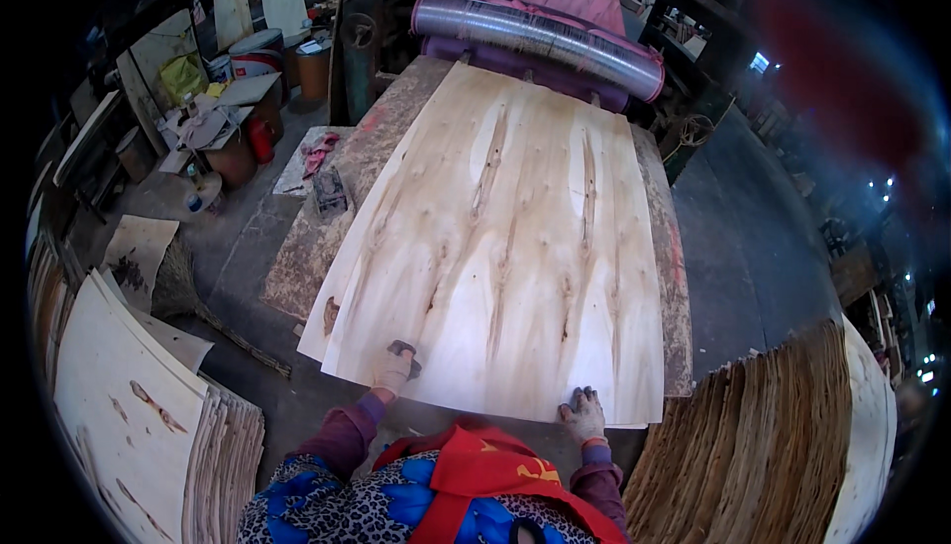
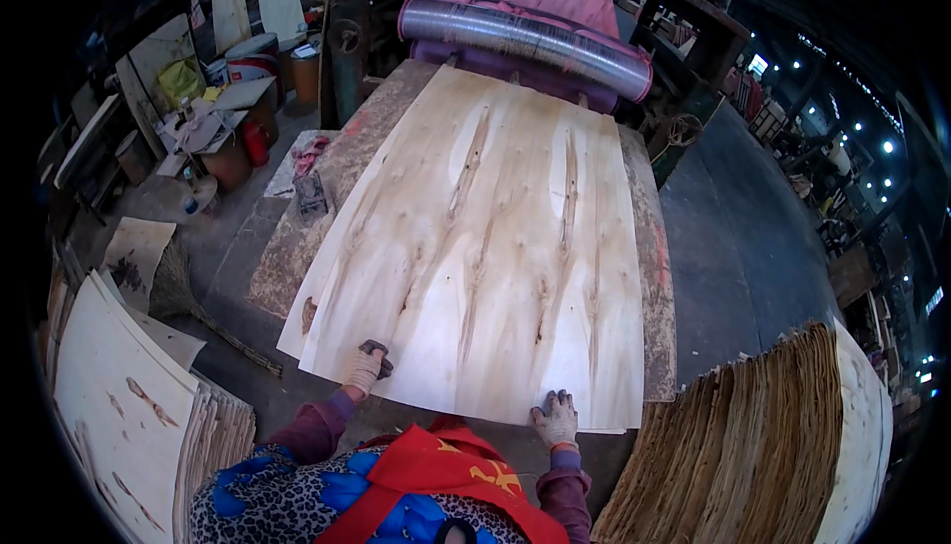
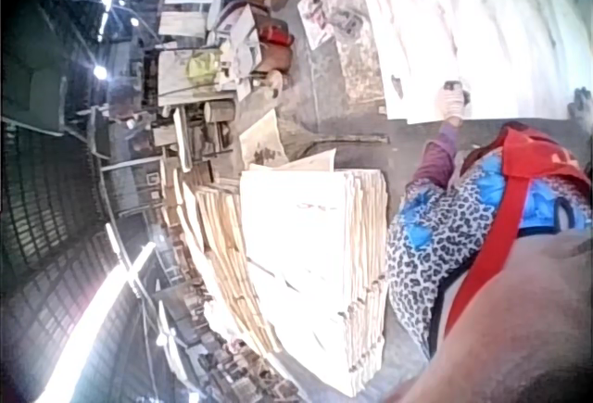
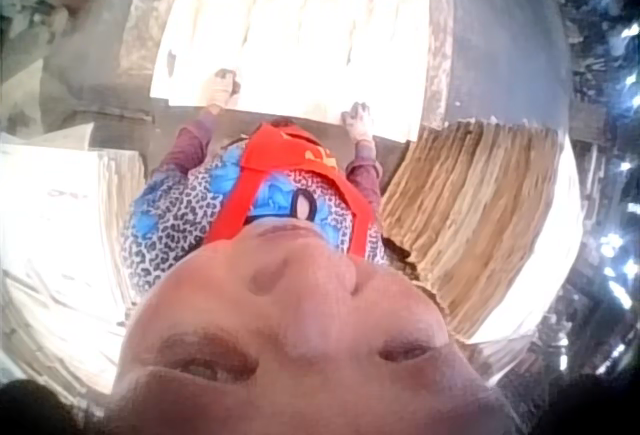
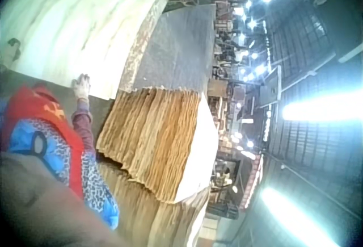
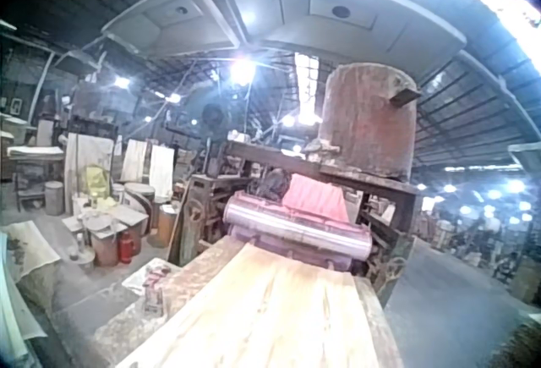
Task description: The person applies a pink adhesive substance to the surface of plywood sheets by hand and using a mechanical roller, then stacks the sheets.
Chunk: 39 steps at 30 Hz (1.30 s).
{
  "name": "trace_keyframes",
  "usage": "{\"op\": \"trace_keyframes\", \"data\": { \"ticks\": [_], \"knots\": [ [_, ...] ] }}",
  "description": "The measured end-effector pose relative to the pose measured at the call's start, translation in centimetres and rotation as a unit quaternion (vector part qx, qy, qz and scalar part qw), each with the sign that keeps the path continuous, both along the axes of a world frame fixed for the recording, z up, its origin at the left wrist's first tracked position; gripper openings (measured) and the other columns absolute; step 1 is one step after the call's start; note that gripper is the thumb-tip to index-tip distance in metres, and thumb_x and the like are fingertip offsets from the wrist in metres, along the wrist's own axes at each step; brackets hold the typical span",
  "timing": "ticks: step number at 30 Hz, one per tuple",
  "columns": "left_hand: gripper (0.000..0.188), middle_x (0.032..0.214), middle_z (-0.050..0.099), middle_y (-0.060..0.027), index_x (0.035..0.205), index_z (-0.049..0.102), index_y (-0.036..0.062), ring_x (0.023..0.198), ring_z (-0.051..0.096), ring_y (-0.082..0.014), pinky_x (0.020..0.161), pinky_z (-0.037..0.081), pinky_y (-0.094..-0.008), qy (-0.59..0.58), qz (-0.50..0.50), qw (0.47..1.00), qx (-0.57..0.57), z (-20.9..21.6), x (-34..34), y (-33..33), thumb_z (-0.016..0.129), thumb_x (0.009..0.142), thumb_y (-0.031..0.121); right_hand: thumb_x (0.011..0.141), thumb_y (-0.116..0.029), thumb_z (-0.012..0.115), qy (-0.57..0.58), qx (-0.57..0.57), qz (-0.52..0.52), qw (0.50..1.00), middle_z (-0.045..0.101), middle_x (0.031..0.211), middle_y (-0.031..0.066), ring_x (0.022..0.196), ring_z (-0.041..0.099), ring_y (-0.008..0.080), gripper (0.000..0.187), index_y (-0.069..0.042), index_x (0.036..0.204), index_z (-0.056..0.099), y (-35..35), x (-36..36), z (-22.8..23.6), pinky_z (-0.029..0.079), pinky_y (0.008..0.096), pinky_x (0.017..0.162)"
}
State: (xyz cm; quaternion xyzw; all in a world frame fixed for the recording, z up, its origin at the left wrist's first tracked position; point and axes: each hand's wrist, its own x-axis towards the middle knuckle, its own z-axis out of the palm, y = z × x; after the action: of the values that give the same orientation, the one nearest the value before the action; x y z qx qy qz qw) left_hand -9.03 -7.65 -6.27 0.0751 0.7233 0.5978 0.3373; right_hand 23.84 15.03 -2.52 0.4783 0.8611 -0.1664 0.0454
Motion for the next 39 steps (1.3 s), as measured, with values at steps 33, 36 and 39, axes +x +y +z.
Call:
{"op": "trace_keyframes", "data": {
  "ticks": [33, 36, 39],
  "knots": [
    [0.014, 0.062, 0.061, -0.0111, 0.087, 0.05, 0.0067, 0.044, 0.056, -0.0176, 0.039, 0.044, -0.0292, 0.007, -0.036, 0.999, -0.022, -0.2, -0.5, 0.1, 0.038, 0.083, 0.013, 0.078, -0.042, 0.053, -0.008, -0.014, -0.011, 1.0, 0.028, 0.138, 0.0138, 0.129, 0.023, 0.0281, 0.06, -0.01, 0.127, 0.041, 0.7, 0.5, -1.6, 0.023, 0.0408, 0.103],
    [0.015, 0.062, 0.061, -0.0116, 0.087, 0.051, 0.0055, 0.046, 0.057, -0.0184, 0.041, 0.046, -0.0294, 0.001, -0.033, 0.999, -0.028, 0.1, -0.5, 0.1, 0.039, 0.082, 0.012, 0.078, -0.042, 0.053, -0.011, -0.02, -0.01, 1.0, 0.028, 0.139, 0.0137, 0.129, 0.023, 0.0279, 0.061, -0.01, 0.128, 0.04, 0.7, 0.5, -1.4, 0.023, 0.0409, 0.103],
    [0.014, 0.062, 0.061, -0.0107, 0.087, 0.05, 0.008, 0.042, 0.055, -0.017, 0.037, 0.042, -0.0292, 0.001, -0.032, 0.999, -0.022, -0.9, -0.7, 0.1, 0.038, 0.084, 0.014, 0.078, -0.042, 0.052, -0.015, -0.02, -0.009, 1.0, 0.028, 0.139, 0.0139, 0.129, 0.023, 0.0278, 0.061, -0.01, 0.128, 0.04, 0.6, 0.3, -1.2, 0.023, 0.0408, 0.103]
  ]
}}
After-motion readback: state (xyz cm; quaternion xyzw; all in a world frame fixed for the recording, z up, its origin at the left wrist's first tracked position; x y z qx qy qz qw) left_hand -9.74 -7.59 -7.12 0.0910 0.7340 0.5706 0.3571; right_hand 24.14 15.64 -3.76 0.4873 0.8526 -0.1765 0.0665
